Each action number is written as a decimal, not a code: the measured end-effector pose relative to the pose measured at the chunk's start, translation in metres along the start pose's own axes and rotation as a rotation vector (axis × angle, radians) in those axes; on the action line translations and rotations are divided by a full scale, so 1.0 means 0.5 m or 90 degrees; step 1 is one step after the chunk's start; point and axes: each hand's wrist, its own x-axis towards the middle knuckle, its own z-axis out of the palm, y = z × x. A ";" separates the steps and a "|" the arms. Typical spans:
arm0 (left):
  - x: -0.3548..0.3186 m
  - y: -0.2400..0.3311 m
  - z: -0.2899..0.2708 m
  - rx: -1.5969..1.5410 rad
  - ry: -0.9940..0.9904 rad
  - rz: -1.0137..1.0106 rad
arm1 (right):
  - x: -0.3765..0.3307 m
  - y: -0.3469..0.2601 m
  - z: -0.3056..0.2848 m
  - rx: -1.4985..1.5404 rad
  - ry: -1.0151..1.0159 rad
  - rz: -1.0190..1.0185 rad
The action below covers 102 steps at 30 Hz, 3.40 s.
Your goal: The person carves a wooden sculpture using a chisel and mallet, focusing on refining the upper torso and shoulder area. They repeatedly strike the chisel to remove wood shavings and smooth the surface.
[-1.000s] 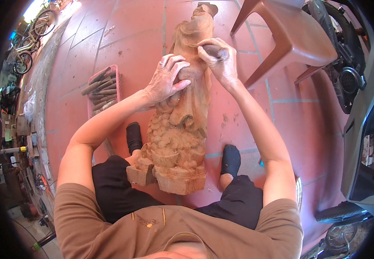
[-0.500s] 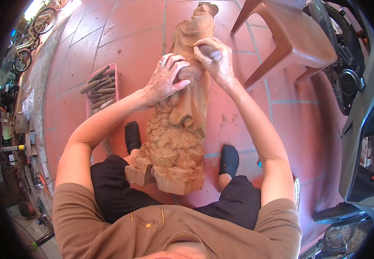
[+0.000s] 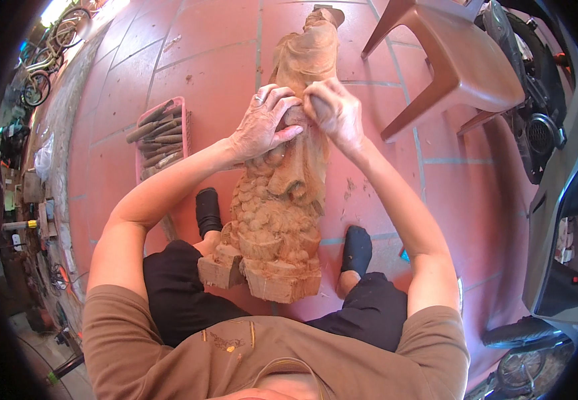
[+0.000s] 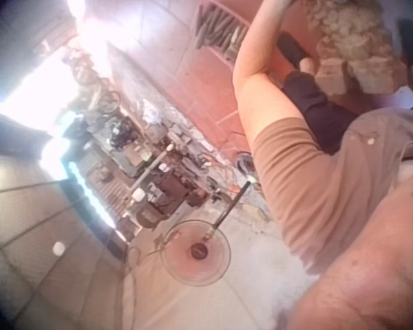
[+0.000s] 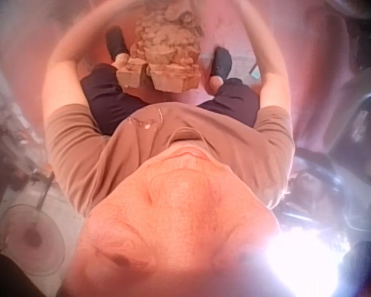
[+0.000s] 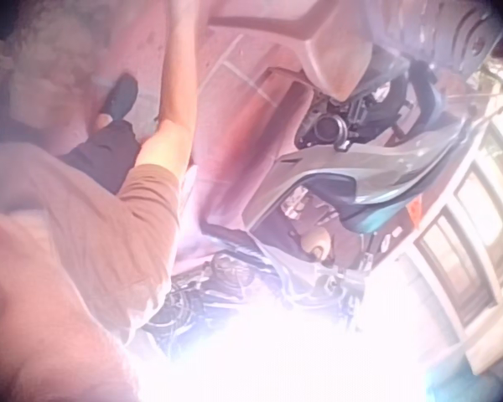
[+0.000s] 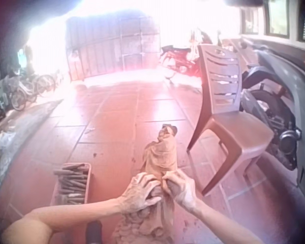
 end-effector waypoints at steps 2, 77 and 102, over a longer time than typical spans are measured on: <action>0.000 -0.007 0.000 0.003 -0.009 -0.003 | -0.001 -0.003 -0.004 0.032 -0.018 0.032; 0.143 -0.024 -0.127 -0.375 0.031 -0.263 | -0.031 0.108 -0.041 0.208 -0.096 0.398; 0.100 0.002 -0.100 -0.351 0.071 -0.220 | -0.055 0.048 0.058 0.275 -0.108 0.394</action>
